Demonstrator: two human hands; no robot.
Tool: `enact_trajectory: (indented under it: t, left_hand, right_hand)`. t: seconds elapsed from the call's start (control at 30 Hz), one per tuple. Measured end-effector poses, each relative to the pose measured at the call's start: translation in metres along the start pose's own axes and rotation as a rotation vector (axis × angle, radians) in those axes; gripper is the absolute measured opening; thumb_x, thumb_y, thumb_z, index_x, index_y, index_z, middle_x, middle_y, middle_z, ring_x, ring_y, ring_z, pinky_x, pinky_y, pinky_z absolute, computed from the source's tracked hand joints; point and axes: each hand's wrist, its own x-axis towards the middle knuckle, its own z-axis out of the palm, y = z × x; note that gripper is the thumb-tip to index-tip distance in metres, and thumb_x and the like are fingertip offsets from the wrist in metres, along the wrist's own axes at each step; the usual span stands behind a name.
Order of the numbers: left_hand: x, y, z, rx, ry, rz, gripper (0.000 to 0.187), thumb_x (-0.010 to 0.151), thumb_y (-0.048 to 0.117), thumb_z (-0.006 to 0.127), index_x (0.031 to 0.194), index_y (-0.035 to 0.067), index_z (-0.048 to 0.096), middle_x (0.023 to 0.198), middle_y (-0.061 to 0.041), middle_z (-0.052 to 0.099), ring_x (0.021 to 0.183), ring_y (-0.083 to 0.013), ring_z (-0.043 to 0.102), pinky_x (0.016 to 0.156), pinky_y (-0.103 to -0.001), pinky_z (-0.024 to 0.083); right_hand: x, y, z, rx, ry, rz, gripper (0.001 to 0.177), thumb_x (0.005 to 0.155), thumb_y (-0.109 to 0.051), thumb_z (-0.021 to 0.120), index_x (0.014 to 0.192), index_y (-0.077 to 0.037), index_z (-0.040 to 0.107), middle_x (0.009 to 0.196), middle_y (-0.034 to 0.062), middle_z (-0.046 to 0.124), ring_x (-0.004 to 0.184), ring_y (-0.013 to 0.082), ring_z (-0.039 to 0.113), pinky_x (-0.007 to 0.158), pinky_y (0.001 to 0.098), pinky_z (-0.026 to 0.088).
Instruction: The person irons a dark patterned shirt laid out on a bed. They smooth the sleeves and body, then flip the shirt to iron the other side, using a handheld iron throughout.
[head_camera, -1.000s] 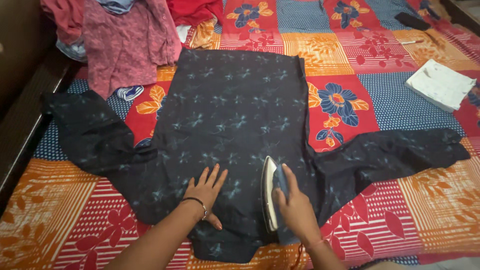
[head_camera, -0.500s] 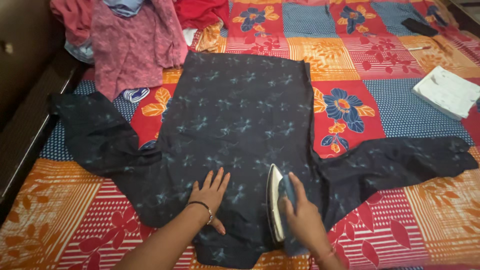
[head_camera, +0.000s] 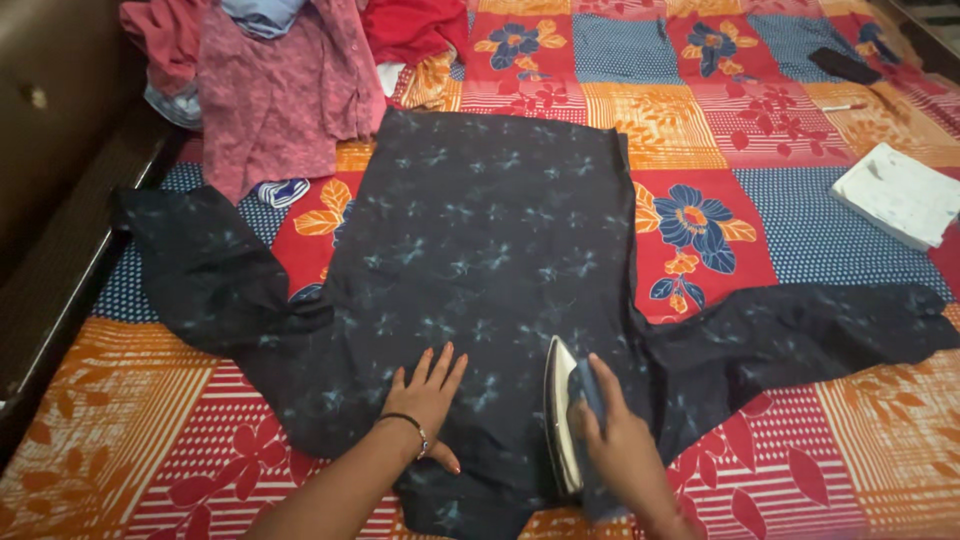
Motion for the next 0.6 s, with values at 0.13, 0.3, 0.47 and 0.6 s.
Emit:
enact_trajectory:
  t: [0.13,0.3,0.47,0.6]
  left_hand:
    - [-0.004,-0.003,0.002,-0.035,0.022,0.02,0.164,0.046,0.066,0.097,0.164,0.015,-0.006,0.172,-0.014,-0.007,0.158,-0.0378,0.002,0.121,-0.062,0.022]
    - [-0.005,-0.009,0.001,-0.102,0.026,0.038,0.161,0.048,0.065,0.097,0.163,0.018,-0.005,0.172,-0.012,-0.008,0.158,-0.0366,-0.001,0.122,-0.06,0.019]
    - [-0.003,-0.003,0.002,-0.106,-0.028,0.002,0.162,0.048,0.061,0.098,0.164,0.02,-0.007,0.173,-0.01,-0.008,0.158,-0.0359,-0.001,0.123,-0.059,0.019]
    - [-0.003,-0.001,-0.002,-0.119,-0.007,-0.021,0.164,0.045,0.058,0.1,0.164,0.022,-0.007,0.173,-0.008,-0.009,0.158,-0.0338,-0.001,0.123,-0.059,0.019]
  right_hand:
    - [0.014,-0.008,-0.002,-0.023,0.034,0.04,0.069,0.094,-0.029,0.057,0.156,-0.036,0.029,0.093,0.0301,0.072,0.092,0.0505,0.07,0.081,0.0538,0.054]
    - [0.014,-0.014,0.002,-0.021,0.023,0.098,0.069,0.094,-0.03,0.057,0.156,-0.039,0.029,0.095,0.0295,0.073,0.095,0.0499,0.07,0.082,0.0533,0.054]
    - [0.003,-0.009,0.003,0.0,0.009,0.082,0.068,0.093,-0.029,0.058,0.154,-0.042,0.031,0.101,0.0281,0.073,0.1,0.0487,0.07,0.083,0.052,0.056]
    - [0.02,-0.008,-0.002,0.001,0.055,0.115,0.071,0.093,-0.027,0.059,0.156,-0.041,0.029,0.102,0.0286,0.073,0.1,0.0493,0.069,0.084,0.053,0.054]
